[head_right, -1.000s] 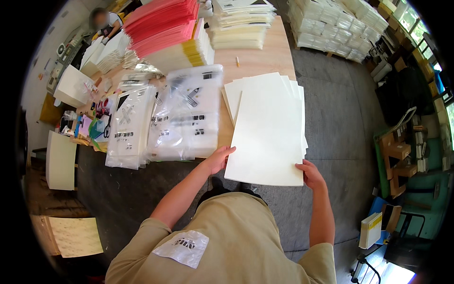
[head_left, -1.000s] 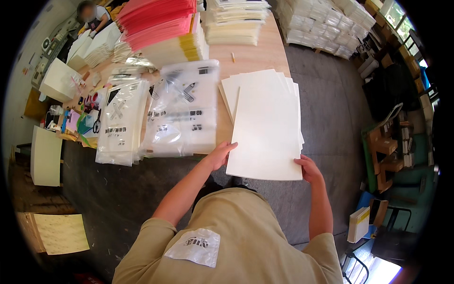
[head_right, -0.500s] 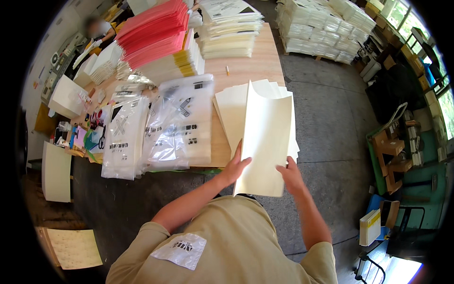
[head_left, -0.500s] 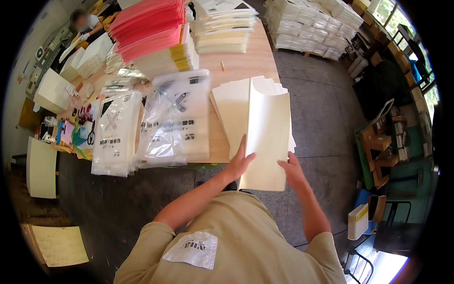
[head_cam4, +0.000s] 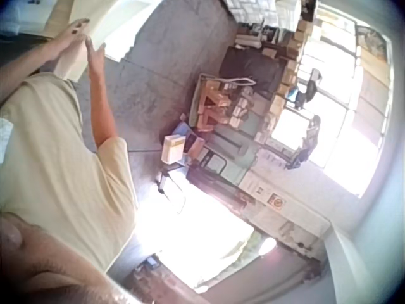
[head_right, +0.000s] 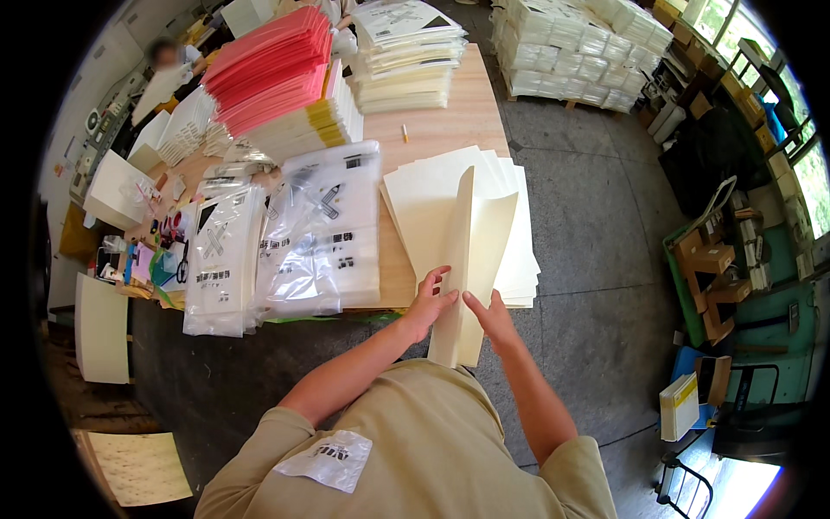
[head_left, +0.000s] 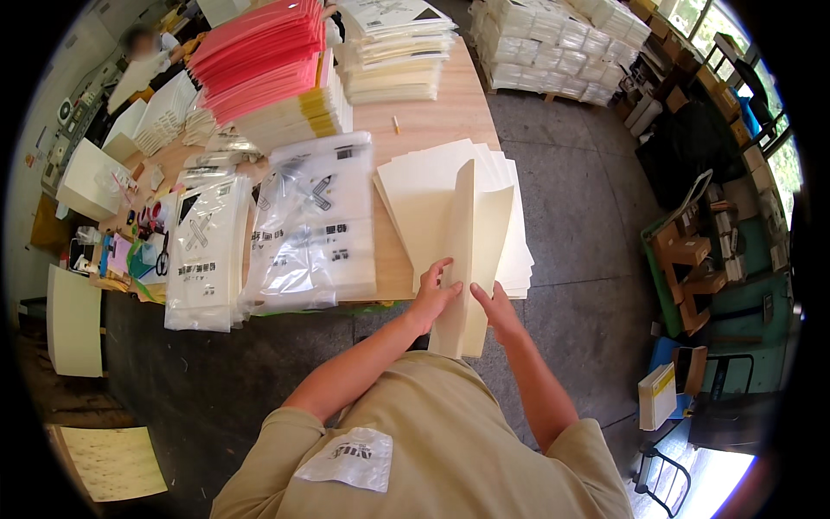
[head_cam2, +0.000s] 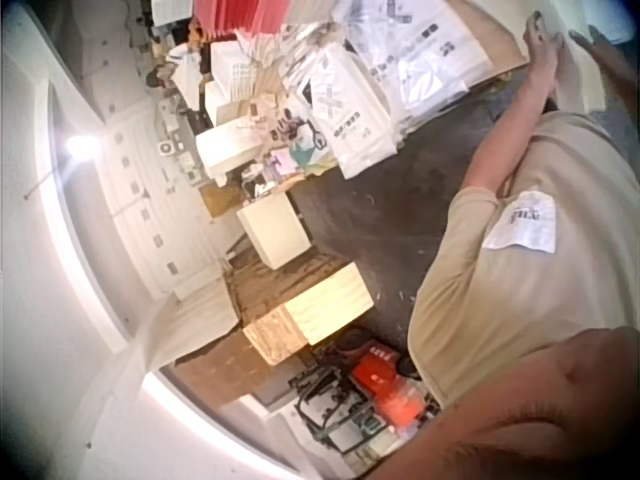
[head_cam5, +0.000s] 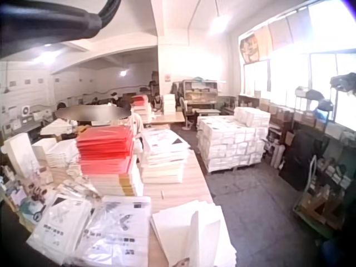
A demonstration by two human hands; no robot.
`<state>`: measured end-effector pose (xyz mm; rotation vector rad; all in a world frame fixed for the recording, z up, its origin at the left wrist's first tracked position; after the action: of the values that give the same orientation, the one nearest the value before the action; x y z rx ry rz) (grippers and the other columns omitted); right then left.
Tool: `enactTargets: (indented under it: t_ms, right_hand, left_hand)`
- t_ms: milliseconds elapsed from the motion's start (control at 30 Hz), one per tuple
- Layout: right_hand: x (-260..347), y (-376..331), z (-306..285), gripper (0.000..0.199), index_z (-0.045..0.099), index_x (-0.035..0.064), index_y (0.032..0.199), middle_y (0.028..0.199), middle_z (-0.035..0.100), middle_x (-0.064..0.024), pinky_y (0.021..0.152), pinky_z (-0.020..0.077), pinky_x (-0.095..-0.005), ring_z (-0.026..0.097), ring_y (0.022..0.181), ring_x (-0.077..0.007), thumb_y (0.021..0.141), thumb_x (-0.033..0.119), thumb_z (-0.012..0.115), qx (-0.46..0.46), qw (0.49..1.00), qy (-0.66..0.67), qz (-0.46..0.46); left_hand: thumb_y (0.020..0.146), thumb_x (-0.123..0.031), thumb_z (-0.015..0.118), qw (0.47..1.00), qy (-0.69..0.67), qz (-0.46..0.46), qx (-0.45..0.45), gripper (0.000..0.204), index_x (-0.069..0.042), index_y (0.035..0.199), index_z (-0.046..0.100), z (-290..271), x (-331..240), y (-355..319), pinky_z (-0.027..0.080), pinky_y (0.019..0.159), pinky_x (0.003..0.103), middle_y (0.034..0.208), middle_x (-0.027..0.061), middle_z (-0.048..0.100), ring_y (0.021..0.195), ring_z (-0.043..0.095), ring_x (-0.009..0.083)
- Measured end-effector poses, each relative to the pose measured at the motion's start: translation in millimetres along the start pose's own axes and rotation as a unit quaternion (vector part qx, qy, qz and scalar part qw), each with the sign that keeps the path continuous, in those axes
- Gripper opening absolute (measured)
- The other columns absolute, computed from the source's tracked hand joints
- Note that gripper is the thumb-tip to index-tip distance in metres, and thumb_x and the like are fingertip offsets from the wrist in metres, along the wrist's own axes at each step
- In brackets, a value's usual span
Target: The person repeatedly picks up stacks of white paper sheets from a table and places them into clear plastic packaging bags. They then fold the top of the bags to seal them and stack the finished packages on the table. The process is repeated continuously throughout the clip.
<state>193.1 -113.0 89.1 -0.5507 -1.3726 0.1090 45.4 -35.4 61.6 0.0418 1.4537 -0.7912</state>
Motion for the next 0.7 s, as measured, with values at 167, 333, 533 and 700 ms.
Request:
enactTargets:
  t_ms: [167,333,533,700]
  right_hand:
    - [-21,0,-7,0.063,0.046,-0.0041,0.133,0.122,0.06,-0.017,0.094,0.049,-0.0364,0.059,0.112,-0.0228,0.083,0.019,0.078,0.006,0.995,-0.068,-0.067]
    - [-27,-3,-15,0.064,0.041,-0.0005,0.139,0.127,0.058,-0.0134,0.098,0.0475,-0.0361,0.055,0.118,-0.0194,0.084,0.005,0.073,0.009,0.987,-0.139,-0.074]
    - [-2,-42,-23,0.066,0.038,0.0014,0.144,0.131,0.057,-0.0124,0.102,0.0451,-0.0373,0.054,0.121,-0.0203,0.085,0.001,0.069,0.023,0.991,-0.074,-0.112]
    - [17,-49,-22,0.069,0.035,0.0019,0.146,0.136,0.052,-0.0103,0.104,0.0422,-0.0355,0.05,0.125,-0.0189,0.086,0.001,0.069,0.144,0.978,-0.018,-0.149]
  left_hand:
    - [0.073,-0.032,0.084,0.986,0.137,-0.052,-0.075,0.11,-0.02,0.156,0.014,11,12,9,0.042,0.107,0.045,0.145,0.0203,0.029,0.131,0.042,0.0352]
    - [0.071,-0.027,0.087,0.996,0.07,-0.024,-0.046,0.12,-0.019,0.157,0.004,21,12,7,0.042,0.107,0.047,0.144,0.0171,0.028,0.135,0.036,0.0334]
    - [0.071,-0.036,0.087,0.996,-0.007,0.068,-0.054,0.109,-0.014,0.153,0.018,5,-13,-16,0.044,0.104,0.043,0.142,0.0219,0.032,0.13,0.042,0.0354]
    - [0.072,-0.028,0.088,0.971,-0.117,0.158,0.139,0.094,-0.01,0.145,0.032,-21,-84,-24,0.043,0.103,0.039,0.138,0.0121,0.044,0.126,0.047,0.0248]
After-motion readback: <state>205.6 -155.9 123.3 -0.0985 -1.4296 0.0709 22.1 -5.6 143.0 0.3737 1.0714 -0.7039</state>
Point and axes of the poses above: each hand's wrist, its own y-axis towards the middle knuckle, its own z-axis out of the palm, x = y × z, the point moved 1 cm from there along y, towards the middle knuckle
